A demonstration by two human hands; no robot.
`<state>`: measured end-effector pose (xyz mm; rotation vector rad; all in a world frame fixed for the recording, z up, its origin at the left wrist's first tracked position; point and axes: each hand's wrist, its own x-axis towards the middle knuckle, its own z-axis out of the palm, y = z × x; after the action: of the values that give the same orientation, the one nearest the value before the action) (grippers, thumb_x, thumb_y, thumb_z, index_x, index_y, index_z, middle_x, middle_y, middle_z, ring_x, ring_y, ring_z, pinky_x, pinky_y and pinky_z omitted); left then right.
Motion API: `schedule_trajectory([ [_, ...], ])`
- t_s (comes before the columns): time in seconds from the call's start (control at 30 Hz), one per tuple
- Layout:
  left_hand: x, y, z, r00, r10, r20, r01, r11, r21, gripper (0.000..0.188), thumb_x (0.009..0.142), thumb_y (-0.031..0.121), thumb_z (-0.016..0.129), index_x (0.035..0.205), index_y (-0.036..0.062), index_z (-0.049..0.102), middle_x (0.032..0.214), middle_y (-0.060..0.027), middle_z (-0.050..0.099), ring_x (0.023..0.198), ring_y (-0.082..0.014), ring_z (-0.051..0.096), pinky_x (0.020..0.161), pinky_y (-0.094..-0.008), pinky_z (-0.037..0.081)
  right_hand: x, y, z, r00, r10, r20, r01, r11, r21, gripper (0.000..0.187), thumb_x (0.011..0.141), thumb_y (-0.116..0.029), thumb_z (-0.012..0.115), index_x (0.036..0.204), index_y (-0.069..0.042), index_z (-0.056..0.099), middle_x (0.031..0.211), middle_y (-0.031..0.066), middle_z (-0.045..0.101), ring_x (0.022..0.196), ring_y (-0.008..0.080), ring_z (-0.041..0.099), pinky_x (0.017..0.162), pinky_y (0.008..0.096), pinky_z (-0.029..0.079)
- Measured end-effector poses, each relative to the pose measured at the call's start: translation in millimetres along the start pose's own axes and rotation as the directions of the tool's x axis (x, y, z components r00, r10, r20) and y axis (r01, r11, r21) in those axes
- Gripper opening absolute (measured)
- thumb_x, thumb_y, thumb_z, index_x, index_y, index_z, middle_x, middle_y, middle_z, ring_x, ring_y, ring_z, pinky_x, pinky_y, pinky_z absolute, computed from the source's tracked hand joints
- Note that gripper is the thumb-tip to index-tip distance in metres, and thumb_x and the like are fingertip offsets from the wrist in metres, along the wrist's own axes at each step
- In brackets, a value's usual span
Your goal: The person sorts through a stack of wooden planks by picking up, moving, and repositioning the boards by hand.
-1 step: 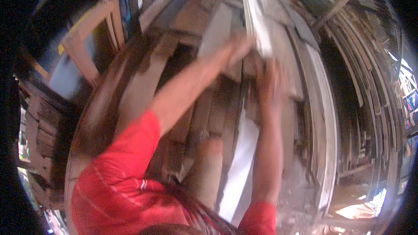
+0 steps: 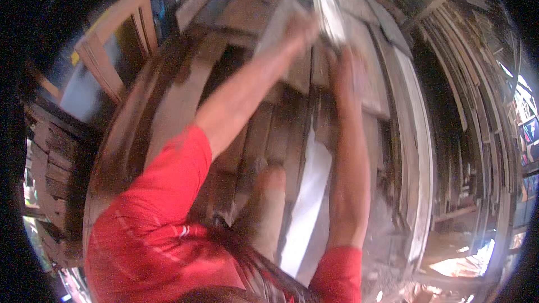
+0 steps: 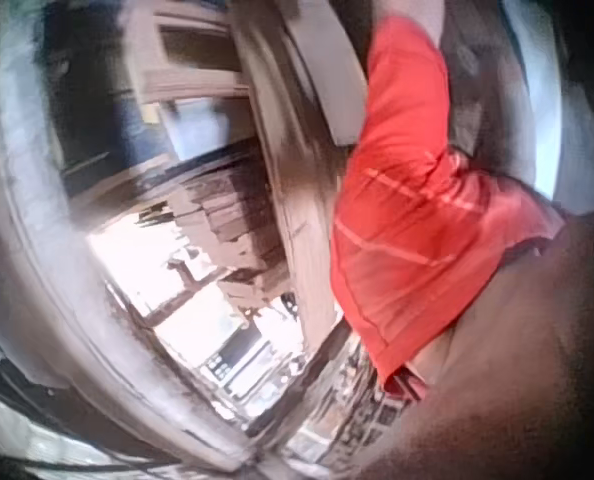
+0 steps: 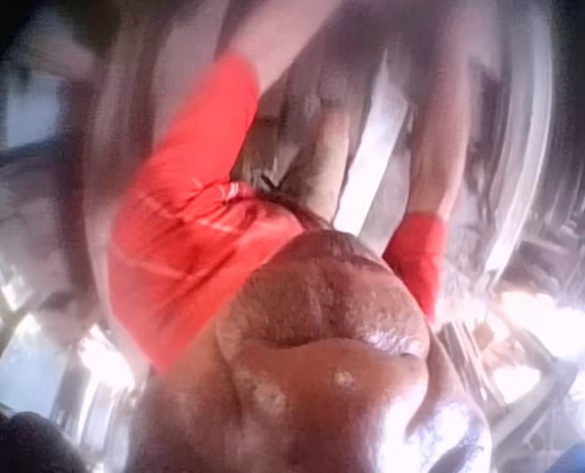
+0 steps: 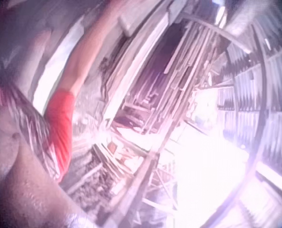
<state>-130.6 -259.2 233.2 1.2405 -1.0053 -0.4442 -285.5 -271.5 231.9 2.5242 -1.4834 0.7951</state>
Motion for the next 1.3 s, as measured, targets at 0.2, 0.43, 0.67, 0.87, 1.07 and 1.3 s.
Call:
schedule_trajectory([
  [0.2,-66,-36,-126,0.869,0.445,-0.215,-0.394,0.887,0.243,0.051,0.105,0.04,0.049,0.13,-0.0032,0.059,0.127,-0.0166,0.064,0.119,-0.0251,0.059,0.104,-0.0393,0.045,-1,-134,17,0.678,-0.515,-0.526,0.734,0.515,0.443,0.037,0.078,-0.018,0.076,0.113,-0.007,0.067,0.106,0.0192,0.069,0.101,0.0379,0.066,0.087,0.0456,0.053],
  [0.43,-470,-161,-316,0.916,-0.401,0.004,0.167,0.389,0.906,0.047,0.103,0.031,0.056,0.132,-0.0055,0.055,0.129,-0.0231,0.061,0.121,-0.0325,0.059,0.102,-0.0414,0.047,-298,-91,55,0.774,-0.3,0.557,-0.217,0.702,0.679,0.033,0.091,-0.029,0.074,0.114,-0.005,0.072,0.115,0.0143,0.072,0.111,0.0271,0.067,0.097,0.0408,0.051],
  [0.67,-624,-165,-328,0.603,-0.639,-0.478,0.796,0.448,0.407,0.039,0.101,0.026,0.059,0.127,-0.0029,0.058,0.123,-0.0245,0.062,0.113,-0.0379,0.063,0.099,-0.0454,0.047,-365,40,-4,0.827,0.239,0.509,-0.467,0.796,0.384,0.019,0.09,-0.019,0.074,0.096,0.0,0.074,0.093,0.013,0.073,0.082,0.0211,0.069,0.076,0.0339,0.054],
  [0.87,-499,-114,-321,0.824,-0.376,-0.425,0.54,0.75,0.383,0.032,0.101,0.026,0.06,0.121,0.0004,0.062,0.104,-0.0216,0.072,0.099,-0.0301,0.072,0.086,-0.0402,0.055,-346,0,-17,0.936,0.079,0.344,-0.26,0.813,0.521,0.022,0.09,-0.019,0.074,0.098,0.002,0.072,0.092,0.0153,0.072,0.084,0.0229,0.071,0.077,0.0334,0.054],
  [1.07,-443,-114,-332,0.887,-0.173,-0.428,0.385,0.788,0.481,0.037,0.101,0.032,0.058,0.12,0.0003,0.062,0.107,-0.0206,0.072,0.099,-0.0305,0.072,0.088,-0.0395,0.055,-326,-19,-18,0.934,-0.04,0.354,-0.153,0.852,0.501,0.023,0.091,-0.02,0.07,0.102,-0.001,0.071,0.098,0.0193,0.071,0.089,0.0328,0.07,0.08,0.039,0.054],
  [1.3,-350,-136,-334,0.838,-0.361,-0.409,0.542,0.643,0.542,0.049,0.094,0.037,0.065,0.126,0.0002,0.06,0.114,-0.0238,0.069,0.104,-0.0361,0.069,0.092,-0.0423,0.054,-185,-39,10,0.978,-0.116,0.173,-0.023,0.765,0.643,0.029,0.094,-0.027,0.069,0.107,-0.001,0.072,0.102,0.0169,0.072,0.096,0.0291,0.07,0.088,0.0369,0.052],
])
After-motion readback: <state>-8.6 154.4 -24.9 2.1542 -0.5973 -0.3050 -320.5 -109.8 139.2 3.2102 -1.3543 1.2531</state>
